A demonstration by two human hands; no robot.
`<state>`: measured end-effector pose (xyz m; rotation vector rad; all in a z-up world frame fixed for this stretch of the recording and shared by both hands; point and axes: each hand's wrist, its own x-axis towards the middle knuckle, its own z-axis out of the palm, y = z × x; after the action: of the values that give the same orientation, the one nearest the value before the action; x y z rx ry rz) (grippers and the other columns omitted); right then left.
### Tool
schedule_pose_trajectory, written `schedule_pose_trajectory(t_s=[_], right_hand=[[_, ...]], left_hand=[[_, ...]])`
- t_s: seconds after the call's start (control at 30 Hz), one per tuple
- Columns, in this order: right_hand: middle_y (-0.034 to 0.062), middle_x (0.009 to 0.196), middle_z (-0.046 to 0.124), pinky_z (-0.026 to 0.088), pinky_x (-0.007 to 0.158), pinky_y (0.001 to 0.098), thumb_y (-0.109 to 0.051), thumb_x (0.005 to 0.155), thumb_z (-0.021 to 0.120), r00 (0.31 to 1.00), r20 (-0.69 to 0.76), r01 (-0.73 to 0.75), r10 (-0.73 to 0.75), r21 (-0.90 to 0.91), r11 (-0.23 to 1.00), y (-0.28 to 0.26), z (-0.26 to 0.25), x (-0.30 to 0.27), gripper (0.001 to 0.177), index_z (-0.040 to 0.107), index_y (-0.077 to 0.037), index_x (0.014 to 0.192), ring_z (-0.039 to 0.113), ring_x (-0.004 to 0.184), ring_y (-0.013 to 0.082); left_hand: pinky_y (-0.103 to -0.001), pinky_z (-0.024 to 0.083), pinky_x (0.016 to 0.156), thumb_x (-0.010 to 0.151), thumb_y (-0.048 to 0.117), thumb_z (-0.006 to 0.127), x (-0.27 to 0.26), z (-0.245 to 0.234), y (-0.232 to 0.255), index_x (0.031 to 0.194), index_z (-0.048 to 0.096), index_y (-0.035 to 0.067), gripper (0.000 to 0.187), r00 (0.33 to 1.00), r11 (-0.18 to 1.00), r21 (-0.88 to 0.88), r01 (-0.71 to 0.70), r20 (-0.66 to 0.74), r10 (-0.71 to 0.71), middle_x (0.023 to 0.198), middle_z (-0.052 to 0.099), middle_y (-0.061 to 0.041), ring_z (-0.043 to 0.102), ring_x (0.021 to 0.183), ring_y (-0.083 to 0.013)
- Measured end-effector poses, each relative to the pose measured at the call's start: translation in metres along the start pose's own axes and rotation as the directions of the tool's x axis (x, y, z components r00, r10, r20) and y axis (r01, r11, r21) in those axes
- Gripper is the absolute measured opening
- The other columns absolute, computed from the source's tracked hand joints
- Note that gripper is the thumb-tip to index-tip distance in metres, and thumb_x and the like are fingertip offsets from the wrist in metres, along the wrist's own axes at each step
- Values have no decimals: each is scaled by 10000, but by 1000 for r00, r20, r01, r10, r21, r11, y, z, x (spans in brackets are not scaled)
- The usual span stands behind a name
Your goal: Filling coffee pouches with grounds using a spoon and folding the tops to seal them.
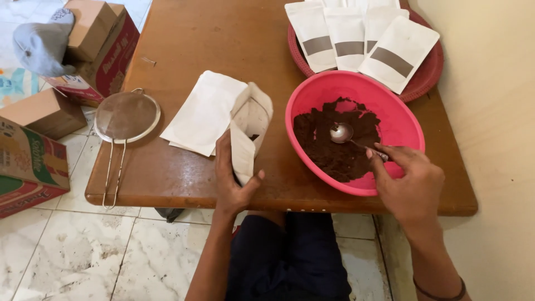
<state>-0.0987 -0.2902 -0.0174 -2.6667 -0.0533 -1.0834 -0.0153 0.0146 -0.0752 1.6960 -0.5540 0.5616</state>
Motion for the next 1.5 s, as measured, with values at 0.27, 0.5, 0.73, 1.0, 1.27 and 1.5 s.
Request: schedule_pose_trajectory(t_s=[0.27, 0.5, 0.73, 1.0, 1.27, 1.5], right_hand=[[134, 1184, 714, 495, 1052, 523, -474, 856, 784, 990, -5, 138, -138, 29, 990, -43, -16, -17, 534, 726, -91, 1223, 537, 1276, 369], [2, 985, 750, 431, 1098, 548, -283, 829, 899, 979, -73, 193, -193, -6, 981, -44, -21, -33, 303, 800, -137, 1076, 576, 1071, 318], [-2, 962, 734, 476, 1065, 472, -241, 831, 911, 991, -46, 126, -129, -50, 991, -18, -43, -40, 222, 814, -116, 987, 575, 1094, 339], [45, 1070, 775, 467, 1132, 497, -238, 831, 920, 997, -32, 60, -65, -147, 987, 26, -66, -61, 310, 806, -95, 1081, 591, 1171, 339], [85, 1072, 766, 486, 1142, 455, -177, 921, 956, 995, -78, -77, 62, -219, 973, 41, -80, -73, 278, 819, -26, 1110, 621, 1222, 357], [38, 1166, 764, 484, 950, 274, -254, 935, 695, 788, 188, -611, 587, 359, 705, -72, -74, -15, 229, 762, -112, 1101, 676, 1001, 122]], left_hand=[[-499, 344, 1217, 891, 424, 673, -1, 2, 3, 1549, 331, -7, 858, 993, 990, -104, 95, 79, -87, 1548, 425, -195, 406, 1469, -357], [-448, 450, 1115, 865, 473, 681, 15, 9, 24, 1486, 422, 32, 804, 982, 922, -346, 173, 131, -135, 1413, 545, -134, 517, 1358, -297], [-427, 496, 1057, 858, 469, 708, 22, 27, 26, 1400, 505, 19, 733, 953, 858, -443, 261, 260, -155, 1329, 617, -122, 592, 1266, -276], [-444, 462, 1130, 758, 382, 784, 43, 47, 52, 1460, 461, -57, 888, 882, 454, -759, 468, 433, -186, 1425, 591, -243, 554, 1355, -346], [-487, 480, 1125, 800, 384, 791, 32, 56, 41, 1461, 466, -46, 853, 863, 361, -786, 502, 479, -157, 1415, 589, -242, 578, 1323, -364], [-471, 471, 1101, 924, 220, 593, 28, 61, 43, 1416, 545, -77, 577, 899, -134, -905, 405, 420, -122, 1346, 654, -227, 599, 1259, -380]])
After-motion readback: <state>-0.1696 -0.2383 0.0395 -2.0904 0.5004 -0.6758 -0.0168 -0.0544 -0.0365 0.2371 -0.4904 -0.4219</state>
